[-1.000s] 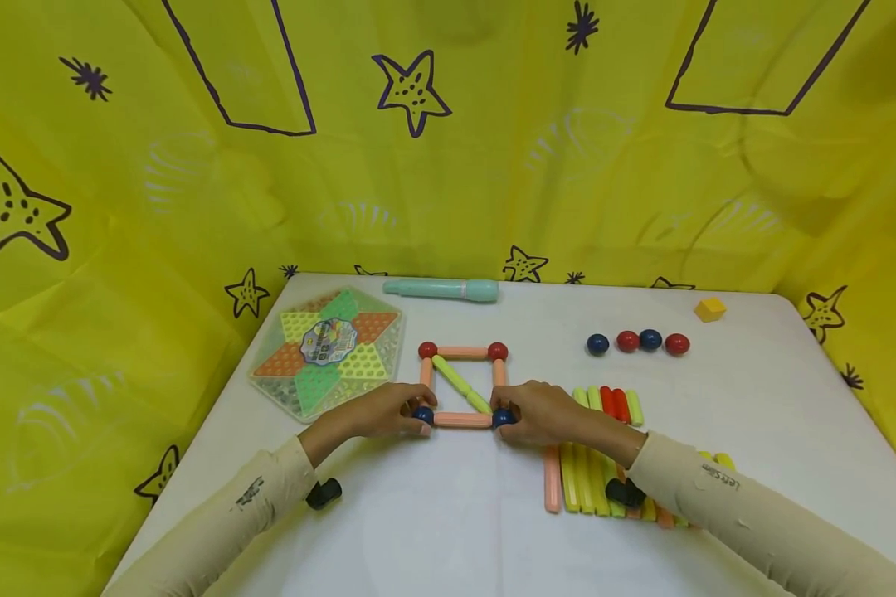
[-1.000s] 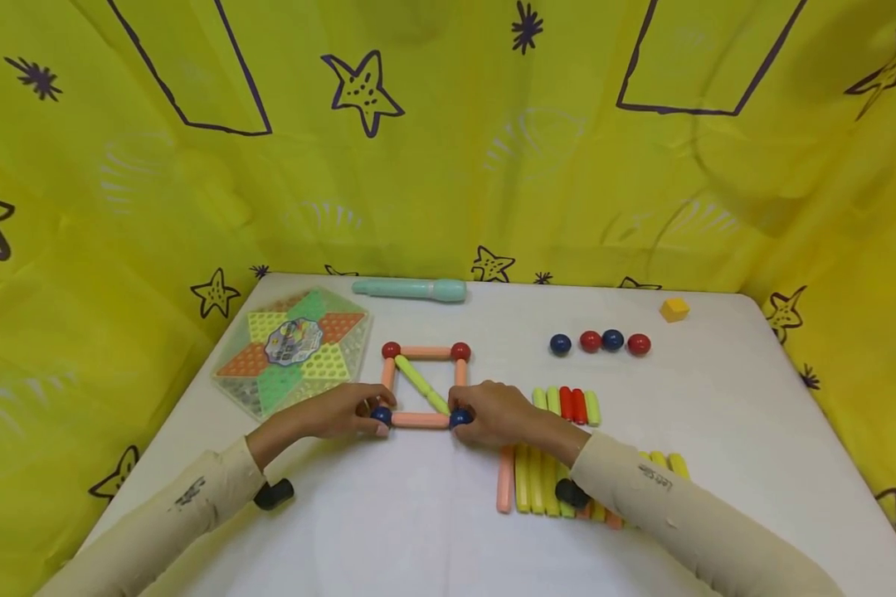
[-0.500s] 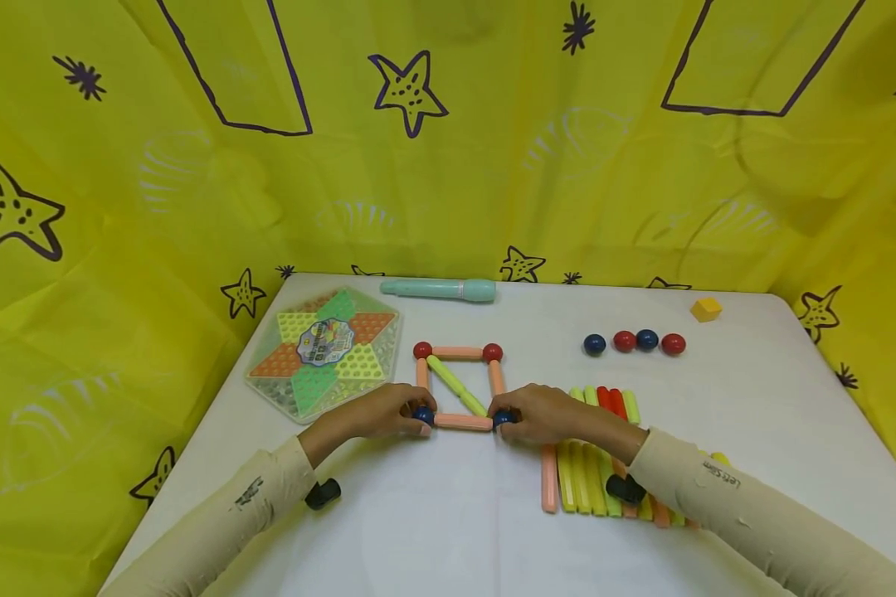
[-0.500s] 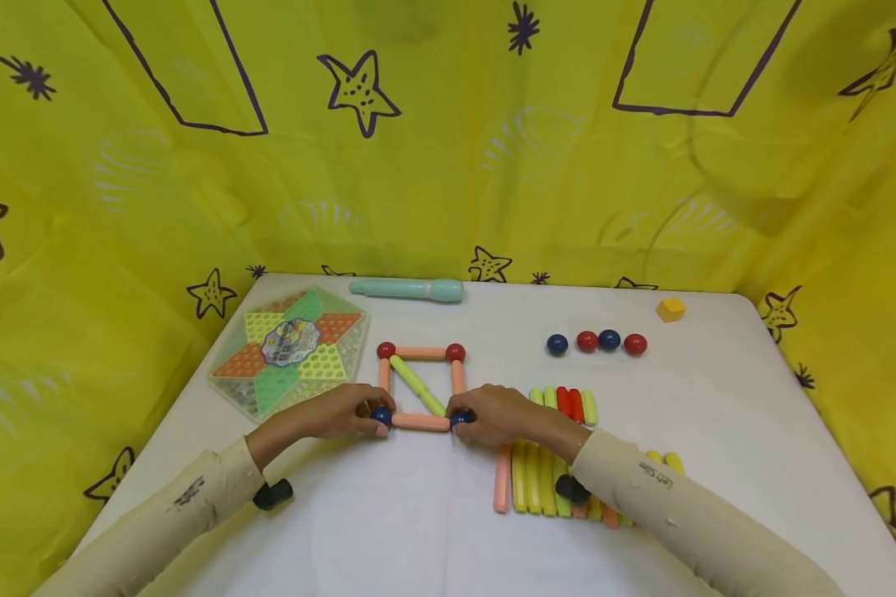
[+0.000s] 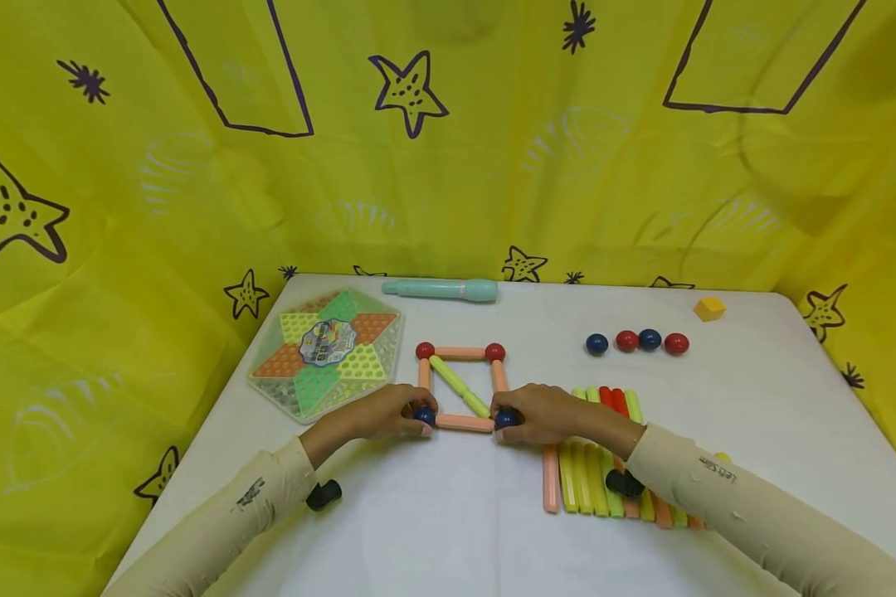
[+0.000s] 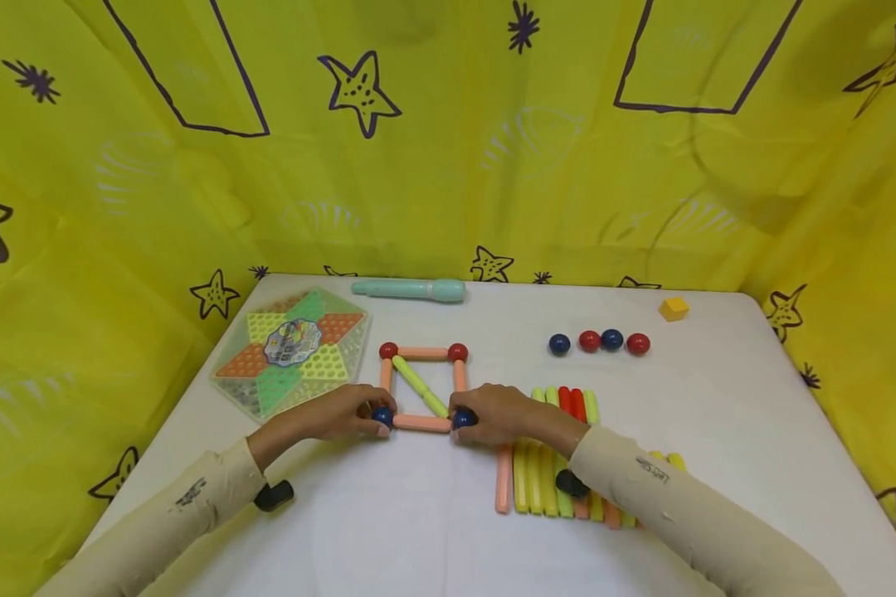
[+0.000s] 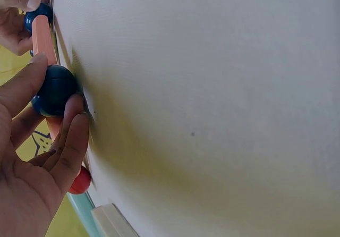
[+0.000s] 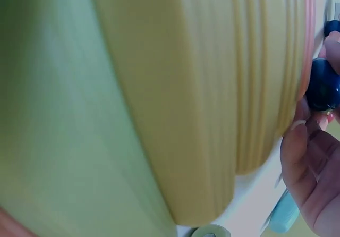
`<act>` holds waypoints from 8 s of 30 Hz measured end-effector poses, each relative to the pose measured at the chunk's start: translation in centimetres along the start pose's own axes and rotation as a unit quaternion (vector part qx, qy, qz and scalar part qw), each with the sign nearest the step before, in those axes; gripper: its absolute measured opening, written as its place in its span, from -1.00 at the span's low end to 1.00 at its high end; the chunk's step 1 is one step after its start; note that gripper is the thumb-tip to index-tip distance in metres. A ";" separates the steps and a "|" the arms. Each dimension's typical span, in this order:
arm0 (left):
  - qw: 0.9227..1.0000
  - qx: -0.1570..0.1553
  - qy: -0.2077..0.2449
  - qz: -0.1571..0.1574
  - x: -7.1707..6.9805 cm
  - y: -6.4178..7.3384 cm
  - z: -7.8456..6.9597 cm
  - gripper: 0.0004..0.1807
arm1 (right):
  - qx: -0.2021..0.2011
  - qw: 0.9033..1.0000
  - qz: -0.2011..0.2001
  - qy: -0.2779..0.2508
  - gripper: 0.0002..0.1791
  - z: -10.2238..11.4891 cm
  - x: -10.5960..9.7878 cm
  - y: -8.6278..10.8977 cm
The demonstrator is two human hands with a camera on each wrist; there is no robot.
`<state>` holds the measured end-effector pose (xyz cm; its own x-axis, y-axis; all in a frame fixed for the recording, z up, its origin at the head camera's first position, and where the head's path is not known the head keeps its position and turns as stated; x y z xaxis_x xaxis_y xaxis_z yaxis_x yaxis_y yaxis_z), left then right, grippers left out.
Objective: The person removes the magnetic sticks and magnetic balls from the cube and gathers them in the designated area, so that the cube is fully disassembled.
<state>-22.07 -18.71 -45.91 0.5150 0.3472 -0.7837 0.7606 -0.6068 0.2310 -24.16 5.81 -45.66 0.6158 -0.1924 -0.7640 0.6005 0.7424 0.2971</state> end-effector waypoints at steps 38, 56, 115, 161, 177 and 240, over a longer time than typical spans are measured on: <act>1.000 -0.013 0.013 0.000 0.4 -0.1 0.5 -0.68 | 0.061 0.928 -0.272 -0.249 -0.54 -18.1 -11.1 17.2; 1.000 0.005 0.007 -0.002 0.3 0.2 0.0 -0.68 | 0.216 0.948 -0.222 -0.078 -0.31 -24.3 -11.6 17.1; 1.000 0.004 0.009 -0.003 0.3 0.1 0.5 -0.69 | 0.084 0.987 -0.115 -0.080 -0.32 -5.7 -7.1 -0.4; 1.000 -0.004 -0.006 0.005 0.4 0.0 0.0 -0.70 | 0.115 0.987 -0.104 -0.052 -0.62 -4.8 -5.0 -4.0; 1.000 -0.010 -0.002 0.008 0.4 0.0 -0.1 -0.70 | 0.080 0.982 -0.167 -0.046 -0.76 -4.3 -5.6 -3.8; 1.000 -0.007 0.003 -0.008 0.8 0.4 0.1 -0.67 | 0.122 0.974 -0.175 -0.079 -0.64 -12.3 -5.9 20.7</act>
<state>-21.38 -18.76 -46.48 0.5055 0.3609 -0.7838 0.7737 -0.5916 0.2266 -21.68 30.23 -42.04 0.4118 -0.5165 -0.7508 0.8786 0.4436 0.1767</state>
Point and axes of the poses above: each hand's wrist, its own y-axis away from the middle knuckle, its own x-axis out of the palm, z = x × y, the point moved 4 cm from there along -y, towards the middle knuckle, and after that the axes turned 4 degrees about -y, right-handed, at the moved point
